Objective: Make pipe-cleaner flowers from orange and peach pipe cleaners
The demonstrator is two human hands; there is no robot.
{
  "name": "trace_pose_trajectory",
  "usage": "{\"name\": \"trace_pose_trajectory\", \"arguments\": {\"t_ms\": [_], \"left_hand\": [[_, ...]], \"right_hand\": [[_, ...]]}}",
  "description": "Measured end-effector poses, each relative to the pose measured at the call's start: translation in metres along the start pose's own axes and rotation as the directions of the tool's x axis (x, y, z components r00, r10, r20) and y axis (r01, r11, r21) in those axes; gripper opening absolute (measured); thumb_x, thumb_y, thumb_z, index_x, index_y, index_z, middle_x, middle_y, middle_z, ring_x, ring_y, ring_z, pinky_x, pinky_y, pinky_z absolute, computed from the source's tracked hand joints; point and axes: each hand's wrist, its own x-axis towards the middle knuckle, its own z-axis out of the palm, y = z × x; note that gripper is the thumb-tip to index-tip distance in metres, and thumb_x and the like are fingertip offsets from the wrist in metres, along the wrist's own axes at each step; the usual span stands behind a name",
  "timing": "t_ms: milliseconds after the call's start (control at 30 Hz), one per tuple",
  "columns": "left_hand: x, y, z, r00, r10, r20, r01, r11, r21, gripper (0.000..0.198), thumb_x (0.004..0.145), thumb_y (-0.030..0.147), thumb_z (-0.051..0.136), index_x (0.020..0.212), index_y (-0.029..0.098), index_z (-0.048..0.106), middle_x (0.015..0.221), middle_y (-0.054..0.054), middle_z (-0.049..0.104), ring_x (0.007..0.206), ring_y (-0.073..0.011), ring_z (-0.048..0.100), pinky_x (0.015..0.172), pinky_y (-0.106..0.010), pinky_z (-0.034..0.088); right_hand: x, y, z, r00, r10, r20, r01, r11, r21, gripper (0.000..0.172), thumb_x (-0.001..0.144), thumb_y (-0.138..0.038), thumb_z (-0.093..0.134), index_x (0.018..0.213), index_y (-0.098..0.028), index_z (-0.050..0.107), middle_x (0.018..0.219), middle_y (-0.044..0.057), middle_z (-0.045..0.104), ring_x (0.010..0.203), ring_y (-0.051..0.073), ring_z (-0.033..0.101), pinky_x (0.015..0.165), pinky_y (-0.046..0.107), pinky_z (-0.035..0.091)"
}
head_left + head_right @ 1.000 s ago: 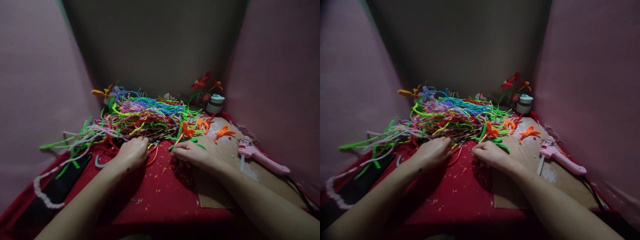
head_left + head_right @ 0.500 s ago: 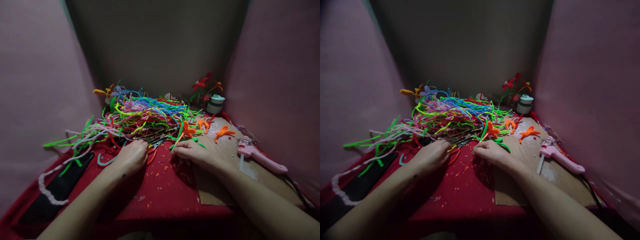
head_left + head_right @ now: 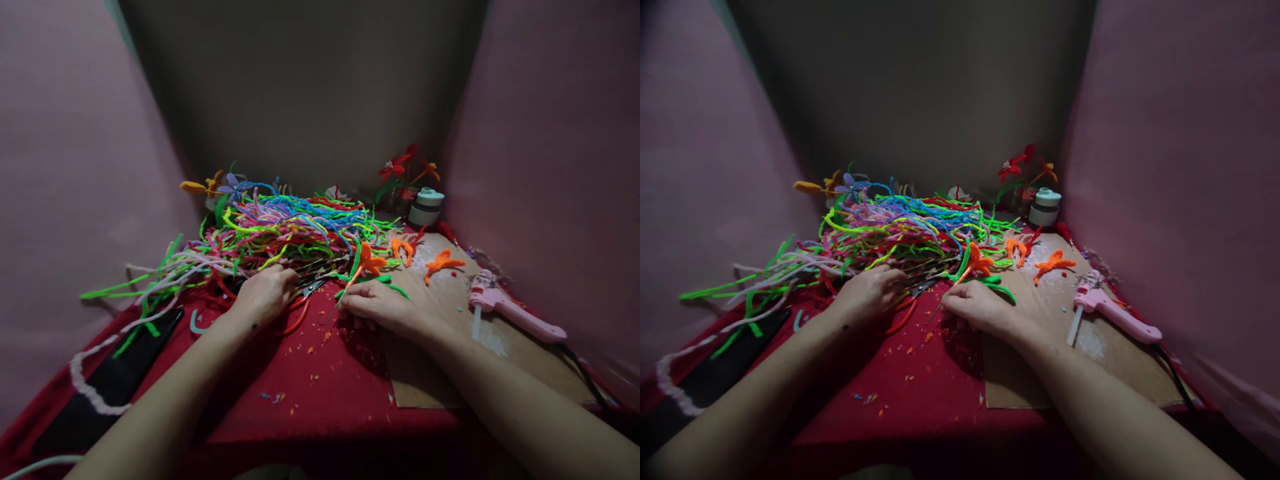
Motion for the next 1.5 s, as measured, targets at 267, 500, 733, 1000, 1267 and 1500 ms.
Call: {"name": "trace_pose_trajectory", "arguments": {"t_ms": [267, 500, 733, 1000, 1267, 1500], "left_hand": [[0.017, -0.004, -0.009, 0.999, 0.012, 0.047, -0.015, 0.998, 0.066, 0.028, 0.082, 0.024, 0.043, 0.092, 0.024, 0.069, 0.100, -0.011, 0.065, 0.099, -0.0271, 0.059, 0.077, -0.034, 0.045], [0.028, -0.012, -0.011, 0.995, 0.007, 0.101, -0.008, 1.000, 0.016, 0.029, 0.081, 0.020, 0.043, 0.091, 0.024, 0.069, 0.096, -0.008, 0.068, 0.090, -0.0217, 0.063, 0.074, -0.028, 0.044], [-0.001, -0.002, -0.017, 0.970, 0.096, 0.225, -0.093, 0.995, -0.025, 0.023, 0.081, 0.032, 0.046, 0.091, 0.021, 0.064, 0.086, -0.007, 0.069, 0.080, -0.0208, 0.064, 0.067, -0.027, 0.044], [-0.026, 0.016, -0.007, 0.972, 0.069, 0.226, -0.097, 0.989, 0.112, 0.033, 0.084, 0.021, 0.036, 0.112, 0.010, 0.051, 0.105, -0.022, 0.062, 0.095, -0.0299, 0.060, 0.075, -0.039, 0.045], [-0.049, -0.012, -0.012, 0.957, 0.035, 0.289, -0.015, 0.997, -0.070, 0.026, 0.080, 0.026, 0.043, 0.105, 0.020, 0.049, 0.090, -0.009, 0.064, 0.079, -0.0232, 0.061, 0.066, -0.030, 0.042], [-0.060, -0.011, -0.024, 0.928, 0.102, 0.358, 0.204, 0.666, -0.717, 0.028, 0.073, 0.039, 0.057, 0.092, 0.021, 0.049, 0.079, 0.000, 0.057, 0.070, -0.0162, 0.055, 0.061, -0.024, 0.042]], "right_hand": [[0.000, -0.001, 0.000, 1.000, 0.010, -0.004, -0.010, 1.000, -0.029, 0.016, 0.075, -0.023, 0.048, 0.066, -0.016, 0.059, 0.061, 0.002, 0.061, 0.045, 0.008, 0.046, 0.039, 0.019, 0.032], [0.002, 0.002, 0.000, 1.000, -0.010, 0.006, 0.010, 0.998, -0.057, 0.017, 0.075, -0.025, 0.047, 0.068, -0.015, 0.060, 0.060, 0.000, 0.059, 0.045, 0.007, 0.045, 0.039, 0.018, 0.032], [0.004, 0.004, 0.000, 1.000, -0.016, 0.006, 0.016, 0.999, -0.048, 0.018, 0.075, -0.026, 0.047, 0.069, -0.015, 0.060, 0.062, 0.001, 0.060, 0.046, 0.008, 0.047, 0.040, 0.018, 0.033], [-0.001, -0.003, -0.002, 1.000, 0.026, -0.013, -0.025, 0.999, 0.025, 0.018, 0.074, -0.022, 0.047, 0.067, -0.013, 0.061, 0.061, 0.003, 0.060, 0.045, 0.007, 0.047, 0.038, 0.018, 0.034], [-0.015, -0.022, -0.008, 0.996, 0.071, -0.049, -0.069, 0.997, 0.025, 0.021, 0.074, -0.020, 0.047, 0.063, -0.017, 0.065, 0.062, 0.004, 0.065, 0.052, 0.012, 0.053, 0.044, 0.020, 0.039], [-0.022, -0.029, -0.011, 0.994, 0.068, -0.088, -0.063, 0.996, 0.057, 0.021, 0.069, -0.017, 0.048, 0.065, -0.018, 0.069, 0.063, 0.003, 0.065, 0.059, 0.014, 0.057, 0.051, 0.022, 0.042]]}}
